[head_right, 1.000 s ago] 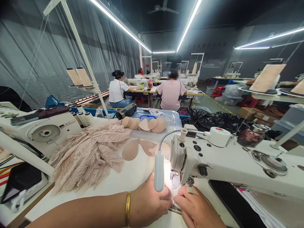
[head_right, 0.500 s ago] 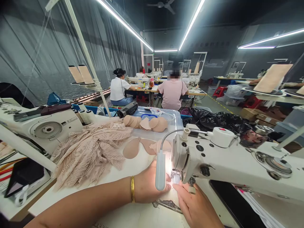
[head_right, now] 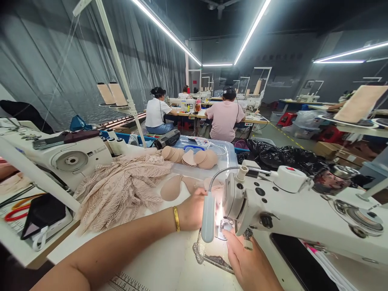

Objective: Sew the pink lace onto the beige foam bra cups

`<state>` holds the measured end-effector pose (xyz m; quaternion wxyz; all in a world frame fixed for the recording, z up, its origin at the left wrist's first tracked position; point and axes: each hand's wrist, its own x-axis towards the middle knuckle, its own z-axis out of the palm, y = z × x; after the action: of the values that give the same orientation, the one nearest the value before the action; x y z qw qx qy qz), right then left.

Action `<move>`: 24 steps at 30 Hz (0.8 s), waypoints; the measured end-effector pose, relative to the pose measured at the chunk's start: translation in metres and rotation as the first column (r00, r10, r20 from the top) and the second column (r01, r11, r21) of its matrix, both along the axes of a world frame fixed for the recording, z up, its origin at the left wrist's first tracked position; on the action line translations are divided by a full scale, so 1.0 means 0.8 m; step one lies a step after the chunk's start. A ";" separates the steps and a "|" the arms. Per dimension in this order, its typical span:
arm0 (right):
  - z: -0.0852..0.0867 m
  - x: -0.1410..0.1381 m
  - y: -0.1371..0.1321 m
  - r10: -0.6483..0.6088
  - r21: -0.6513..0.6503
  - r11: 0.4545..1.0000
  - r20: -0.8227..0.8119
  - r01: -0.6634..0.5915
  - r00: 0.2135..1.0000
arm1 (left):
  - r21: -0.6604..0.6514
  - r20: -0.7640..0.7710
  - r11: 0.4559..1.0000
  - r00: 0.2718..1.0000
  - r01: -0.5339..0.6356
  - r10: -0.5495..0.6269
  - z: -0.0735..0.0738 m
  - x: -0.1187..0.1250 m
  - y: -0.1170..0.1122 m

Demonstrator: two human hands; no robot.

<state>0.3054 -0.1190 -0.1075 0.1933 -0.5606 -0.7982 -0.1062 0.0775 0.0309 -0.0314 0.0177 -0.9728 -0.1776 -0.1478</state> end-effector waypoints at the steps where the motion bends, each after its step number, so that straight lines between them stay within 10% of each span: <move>1: -0.002 -0.001 -0.001 -0.004 -0.030 1.000 -0.021 0.004 1.000 | 0.002 0.020 0.996 0.996 -0.087 0.087 0.008 0.000 0.006; 5: -0.007 -0.004 -0.003 -0.025 -0.148 0.989 -0.102 0.009 0.994 | 0.027 0.083 0.939 0.937 -0.343 0.340 0.029 0.002 0.037; 11: 0.005 -0.001 0.000 0.037 -0.142 0.989 -0.096 -0.051 0.995 | -0.031 0.078 0.924 0.921 -0.381 0.382 0.035 0.001 0.080; 16: 0.010 0.003 0.003 0.064 -0.113 0.991 -0.078 -0.072 0.995 | -0.005 0.243 0.876 0.849 -0.482 0.469 0.072 -0.057 0.059; 24: 0.012 -0.001 0.005 0.098 -0.077 0.992 -0.079 -0.105 0.992 | 0.075 -0.098 0.992 0.991 0.101 -0.094 0.003 -0.089 -0.072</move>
<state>0.3042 -0.1153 -0.0981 0.2055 -0.5303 -0.8215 -0.0424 0.0062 -0.0265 -0.0290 0.0576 -0.9847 -0.1227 -0.1092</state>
